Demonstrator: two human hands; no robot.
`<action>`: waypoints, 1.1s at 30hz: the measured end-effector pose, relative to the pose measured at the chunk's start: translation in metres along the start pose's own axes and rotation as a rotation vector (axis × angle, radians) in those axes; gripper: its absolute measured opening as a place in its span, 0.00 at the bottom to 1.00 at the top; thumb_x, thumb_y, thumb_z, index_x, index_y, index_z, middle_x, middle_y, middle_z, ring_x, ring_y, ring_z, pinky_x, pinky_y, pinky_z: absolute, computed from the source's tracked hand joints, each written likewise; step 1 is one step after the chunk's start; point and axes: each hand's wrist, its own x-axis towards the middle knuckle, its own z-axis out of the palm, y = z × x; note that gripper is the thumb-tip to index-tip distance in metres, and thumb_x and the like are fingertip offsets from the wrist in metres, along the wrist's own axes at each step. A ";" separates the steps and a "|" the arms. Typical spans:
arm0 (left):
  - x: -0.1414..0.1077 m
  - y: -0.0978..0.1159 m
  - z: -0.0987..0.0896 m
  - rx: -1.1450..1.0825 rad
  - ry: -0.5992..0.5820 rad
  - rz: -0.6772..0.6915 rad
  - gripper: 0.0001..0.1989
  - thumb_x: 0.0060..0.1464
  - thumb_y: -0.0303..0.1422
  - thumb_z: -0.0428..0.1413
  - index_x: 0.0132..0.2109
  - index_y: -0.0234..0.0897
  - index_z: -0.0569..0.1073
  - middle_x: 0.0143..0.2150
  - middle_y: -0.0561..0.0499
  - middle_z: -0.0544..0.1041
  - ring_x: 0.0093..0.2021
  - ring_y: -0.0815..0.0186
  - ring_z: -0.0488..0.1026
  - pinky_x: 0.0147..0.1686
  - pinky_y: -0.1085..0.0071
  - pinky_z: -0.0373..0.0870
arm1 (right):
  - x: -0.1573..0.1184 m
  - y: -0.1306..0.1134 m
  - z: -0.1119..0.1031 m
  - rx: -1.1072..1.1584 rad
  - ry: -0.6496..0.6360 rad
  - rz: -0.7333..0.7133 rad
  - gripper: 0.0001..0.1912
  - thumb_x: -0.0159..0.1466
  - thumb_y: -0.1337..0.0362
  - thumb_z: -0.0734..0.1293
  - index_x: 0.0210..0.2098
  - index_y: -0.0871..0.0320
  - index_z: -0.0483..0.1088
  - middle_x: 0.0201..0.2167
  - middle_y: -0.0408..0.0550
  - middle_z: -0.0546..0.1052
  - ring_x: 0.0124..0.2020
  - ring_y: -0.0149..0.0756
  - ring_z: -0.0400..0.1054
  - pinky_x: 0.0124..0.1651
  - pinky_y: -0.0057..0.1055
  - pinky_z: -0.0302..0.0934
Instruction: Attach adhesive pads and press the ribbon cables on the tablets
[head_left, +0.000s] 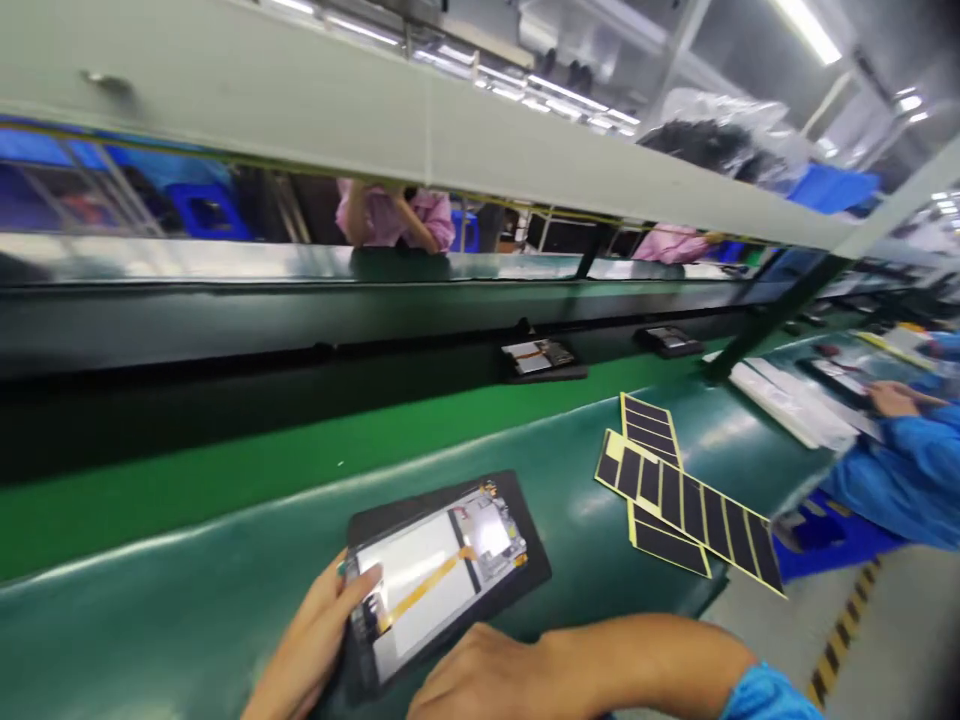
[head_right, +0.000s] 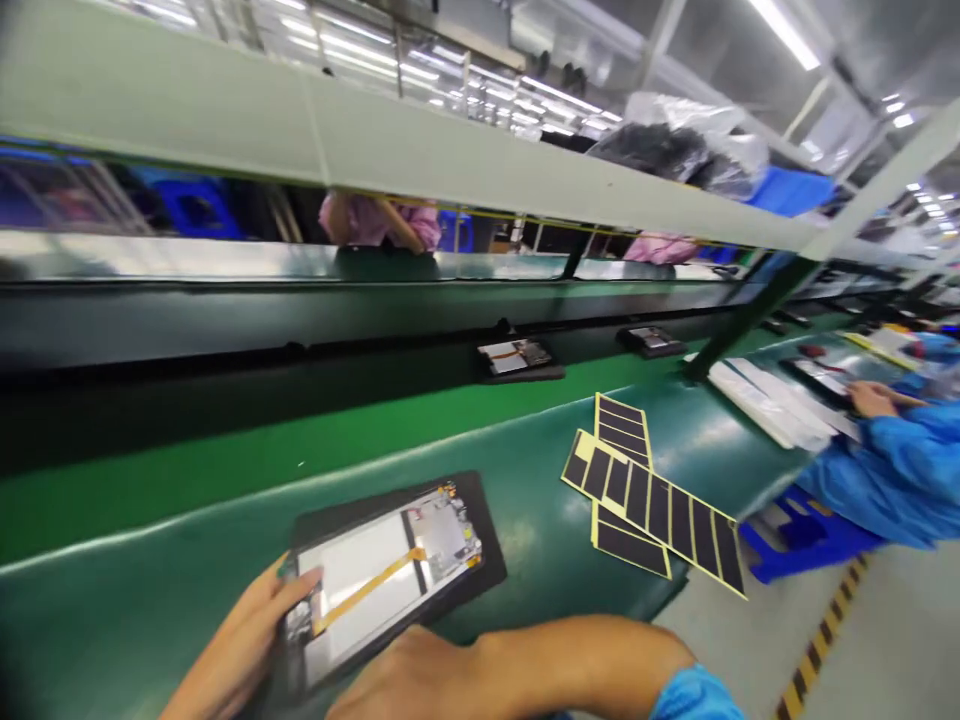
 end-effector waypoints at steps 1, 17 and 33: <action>-0.001 0.006 0.004 -0.071 -0.076 -0.032 0.24 0.52 0.52 0.62 0.47 0.37 0.77 0.28 0.52 0.78 0.28 0.59 0.77 0.32 0.62 0.78 | -0.001 -0.005 -0.001 -0.033 0.023 0.015 0.14 0.72 0.65 0.65 0.56 0.54 0.73 0.48 0.46 0.83 0.47 0.29 0.78 0.46 0.19 0.65; -0.019 0.025 -0.011 0.715 0.060 0.189 0.05 0.58 0.30 0.52 0.36 0.39 0.73 0.33 0.54 0.73 0.31 0.67 0.68 0.34 0.70 0.62 | 0.038 0.039 -0.031 -0.665 0.302 0.137 0.09 0.71 0.63 0.66 0.49 0.54 0.74 0.48 0.51 0.79 0.47 0.40 0.70 0.47 0.36 0.64; -0.020 0.024 0.011 0.941 0.017 0.139 0.05 0.57 0.26 0.54 0.33 0.40 0.70 0.35 0.53 0.71 0.36 0.65 0.71 0.34 0.70 0.57 | 0.031 0.057 -0.015 -0.902 0.246 0.087 0.21 0.72 0.55 0.65 0.60 0.58 0.69 0.57 0.56 0.76 0.51 0.46 0.69 0.55 0.43 0.59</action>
